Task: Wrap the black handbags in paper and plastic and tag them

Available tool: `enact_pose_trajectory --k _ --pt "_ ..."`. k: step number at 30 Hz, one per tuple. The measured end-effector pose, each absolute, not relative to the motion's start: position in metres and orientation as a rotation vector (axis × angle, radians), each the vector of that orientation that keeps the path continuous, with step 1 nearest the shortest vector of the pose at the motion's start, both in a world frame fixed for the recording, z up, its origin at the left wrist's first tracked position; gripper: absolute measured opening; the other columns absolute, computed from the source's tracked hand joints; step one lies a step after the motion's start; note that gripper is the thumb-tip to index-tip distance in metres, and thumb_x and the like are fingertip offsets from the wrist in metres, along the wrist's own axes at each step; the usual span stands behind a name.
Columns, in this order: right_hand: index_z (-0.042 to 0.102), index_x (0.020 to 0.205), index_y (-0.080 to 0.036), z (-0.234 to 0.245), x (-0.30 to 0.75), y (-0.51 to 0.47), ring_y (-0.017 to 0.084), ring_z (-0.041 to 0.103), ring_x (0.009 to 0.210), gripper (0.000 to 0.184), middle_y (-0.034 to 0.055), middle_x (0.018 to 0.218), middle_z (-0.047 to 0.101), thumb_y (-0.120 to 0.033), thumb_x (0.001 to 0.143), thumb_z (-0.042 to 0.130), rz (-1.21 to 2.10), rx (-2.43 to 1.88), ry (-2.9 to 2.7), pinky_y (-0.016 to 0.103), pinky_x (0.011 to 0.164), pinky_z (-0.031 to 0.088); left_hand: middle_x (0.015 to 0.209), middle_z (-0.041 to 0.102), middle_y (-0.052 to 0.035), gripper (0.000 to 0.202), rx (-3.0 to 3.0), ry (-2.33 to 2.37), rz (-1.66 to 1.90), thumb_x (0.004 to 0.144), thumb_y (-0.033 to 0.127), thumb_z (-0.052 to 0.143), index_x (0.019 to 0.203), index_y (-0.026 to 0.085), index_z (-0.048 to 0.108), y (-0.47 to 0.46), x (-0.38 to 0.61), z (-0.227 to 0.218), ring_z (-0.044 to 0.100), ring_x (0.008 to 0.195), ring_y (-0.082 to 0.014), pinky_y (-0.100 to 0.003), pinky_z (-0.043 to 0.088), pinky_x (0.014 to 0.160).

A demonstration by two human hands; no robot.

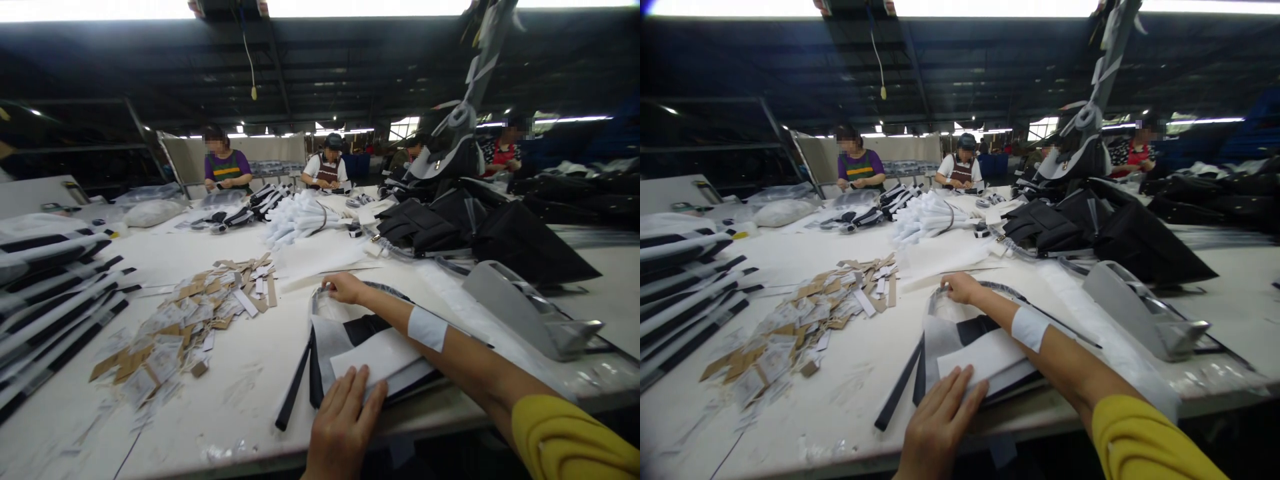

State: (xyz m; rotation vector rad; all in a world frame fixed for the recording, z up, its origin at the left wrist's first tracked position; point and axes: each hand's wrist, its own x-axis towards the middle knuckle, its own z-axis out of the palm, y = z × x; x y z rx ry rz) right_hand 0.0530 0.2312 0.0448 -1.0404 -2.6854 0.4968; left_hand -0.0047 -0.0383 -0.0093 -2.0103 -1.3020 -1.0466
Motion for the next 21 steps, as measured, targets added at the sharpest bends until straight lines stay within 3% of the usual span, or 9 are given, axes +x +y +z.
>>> enact_pose_trajectory --k 5,14,21 --pt "0.069 0.106 -0.019 0.060 0.042 0.221 0.018 0.067 0.078 0.038 0.0011 0.084 0.075 -0.006 0.070 0.066 0.420 -0.973 -2.686 0.024 0.069 0.043 0.124 0.070 -0.0014 0.040 -2.036 -1.292 -0.968 0.103 0.016 0.036 0.125 0.031 0.066 -0.039 -0.005 -0.007 0.069 0.110 -0.0195 -0.030 0.060 0.085" --pt "0.067 0.107 -0.027 0.112 0.078 0.156 0.016 0.067 0.081 0.028 -0.0031 0.087 0.075 -0.021 0.079 0.069 0.367 -0.900 -2.612 0.024 0.069 0.040 0.128 0.067 -0.0039 0.039 -2.093 -1.332 -0.961 0.102 0.015 0.039 0.131 0.029 0.062 -0.044 -0.005 -0.009 0.066 0.115 -0.0213 -0.034 0.060 0.089" --pt "0.068 0.096 -0.025 0.081 0.123 0.087 0.018 0.067 0.079 0.013 0.0015 0.086 0.074 -0.017 0.088 0.062 0.173 -0.668 -2.651 0.027 0.073 0.042 0.129 0.067 -0.0061 0.040 -2.132 -1.370 -0.965 0.101 0.014 0.040 0.132 0.027 0.061 -0.046 -0.006 -0.008 0.065 0.116 -0.0233 -0.037 0.060 0.090"
